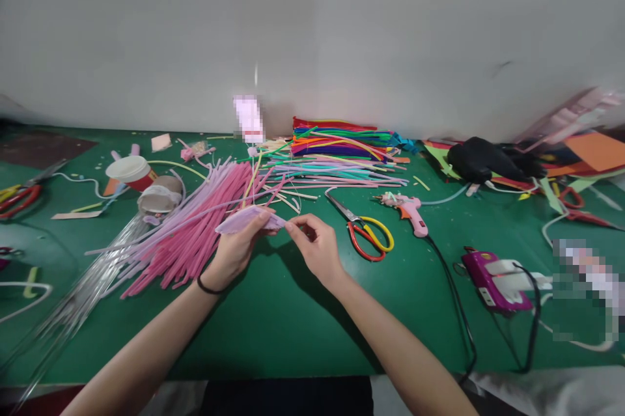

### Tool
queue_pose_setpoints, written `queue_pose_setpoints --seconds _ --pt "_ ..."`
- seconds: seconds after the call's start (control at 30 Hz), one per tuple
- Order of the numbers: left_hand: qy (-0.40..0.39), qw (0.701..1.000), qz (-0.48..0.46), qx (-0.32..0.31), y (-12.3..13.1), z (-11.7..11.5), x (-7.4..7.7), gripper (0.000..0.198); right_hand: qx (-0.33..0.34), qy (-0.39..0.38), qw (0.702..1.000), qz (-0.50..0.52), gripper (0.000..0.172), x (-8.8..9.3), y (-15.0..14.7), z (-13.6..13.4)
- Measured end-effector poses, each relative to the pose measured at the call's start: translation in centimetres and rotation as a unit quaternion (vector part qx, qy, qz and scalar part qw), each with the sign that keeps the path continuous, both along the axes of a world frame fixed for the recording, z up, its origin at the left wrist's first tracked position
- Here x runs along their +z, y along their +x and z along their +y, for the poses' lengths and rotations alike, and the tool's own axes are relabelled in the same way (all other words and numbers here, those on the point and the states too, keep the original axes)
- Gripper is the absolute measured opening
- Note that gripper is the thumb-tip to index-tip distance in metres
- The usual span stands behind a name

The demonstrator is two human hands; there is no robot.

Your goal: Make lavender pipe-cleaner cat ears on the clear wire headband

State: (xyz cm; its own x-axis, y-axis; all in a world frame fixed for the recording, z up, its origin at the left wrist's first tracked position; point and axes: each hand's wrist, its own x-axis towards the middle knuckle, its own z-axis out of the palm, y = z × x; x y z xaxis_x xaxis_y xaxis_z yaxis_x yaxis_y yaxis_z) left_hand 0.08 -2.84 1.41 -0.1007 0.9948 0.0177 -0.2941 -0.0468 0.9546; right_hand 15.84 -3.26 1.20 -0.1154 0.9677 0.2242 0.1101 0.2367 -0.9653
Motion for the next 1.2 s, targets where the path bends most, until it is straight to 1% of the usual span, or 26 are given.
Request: queue_pose_setpoints --seconds 0.1,0.2,0.27,0.37,0.47,0.63,0.73,0.8,0.87,0.9,0.93,0.97,1.0,1.03,1.07,1.1,1.13,1.17,1.2 --pt "0.005 0.998 0.024 0.052 0.4 -0.1 0.0 0.025 -0.011 -0.011 1.0 -0.004 0.025 0.0 -0.1 0.0" --pt "0.036 0.99 0.083 0.107 0.6 -0.3 -0.1 0.021 -0.012 -0.037 0.999 -0.002 0.027 -0.1 -0.4 -0.2" --pt "0.074 0.977 0.153 0.129 0.5 -0.4 -0.1 0.017 -0.012 -0.057 0.998 -0.001 0.028 -0.2 -0.5 -0.3" --pt "0.143 0.941 0.274 0.137 0.1 -0.6 -0.1 0.015 -0.012 -0.08 0.997 -0.006 0.028 -0.3 -0.6 -0.4" --pt "0.216 0.9 0.356 0.13 -0.3 -0.8 -0.1 0.012 -0.012 -0.1 0.995 -0.005 0.027 -0.3 -0.6 -0.3" --pt "0.324 0.838 0.425 0.11 -0.6 -0.7 -0.8 0.004 0.011 -0.149 0.988 0.039 0.029 -0.6 -0.5 0.2" --pt "0.368 0.803 0.465 0.063 -1.1 -0.6 -0.8 0.007 0.04 -0.188 0.977 0.091 0.03 -1.2 -0.4 0.7" --pt "0.384 0.778 0.497 0.02 -1.6 -0.5 -0.5 0.013 0.065 -0.212 0.968 0.122 0.032 -1.7 -0.5 1.1" --pt "0.391 0.758 0.522 -0.021 -2.1 -0.6 -0.1 0.018 0.071 -0.21 0.966 0.135 0.032 -2.1 -0.5 1.7" --pt "0.388 0.754 0.529 -0.038 -2.3 -0.5 0.1 0.021 0.07 -0.203 0.966 0.142 0.031 -2.2 -0.6 2.0" --pt "0.382 0.756 0.528 -0.054 -2.5 -0.4 0.2 0.026 0.068 -0.196 0.966 0.152 0.03 -2.3 -0.6 2.3" --pt "0.371 0.769 0.516 -0.07 -2.7 -0.3 0.2 0.033 0.065 -0.186 0.967 0.164 0.029 -2.3 -0.7 2.5" --pt "0.349 0.796 0.487 -0.084 -2.8 0.0 0.1 0.04 0.062 -0.174 0.967 0.176 0.027 -2.2 -0.7 2.8" --pt "0.32 0.83 0.447 -0.094 -2.9 0.3 -0.2 0.045 0.058 -0.158 0.968 0.186 0.026 -2.2 -0.7 3.0" --pt "0.286 0.866 0.398 -0.1 -2.9 0.8 -0.4 0.048 0.052 -0.139 0.97 0.193 0.025 -2.1 -0.7 3.1" --pt "0.232 0.909 0.331 -0.1 -3.0 1.2 -0.7 0.052 0.043 -0.117 0.973 0.195 0.024 -2.1 -0.7 3.3" --pt "0.208 0.923 0.31 -0.093 -3.1 1.7 -1.0 0.053 0.031 -0.094 0.976 0.194 0.023 -2.1 -0.7 3.4" --pt "0.182 0.934 0.293 -0.094 -3.2 2.1 -1.1 0.049 0.017 -0.073 0.979 0.189 0.022 -2.1 -0.6 3.4" --pt "0.112 0.957 0.248 -0.097 -3.3 2.4 -1.1 0.044 0.001 -0.055 0.982 0.179 0.022 -2.1 -0.6 3.5"
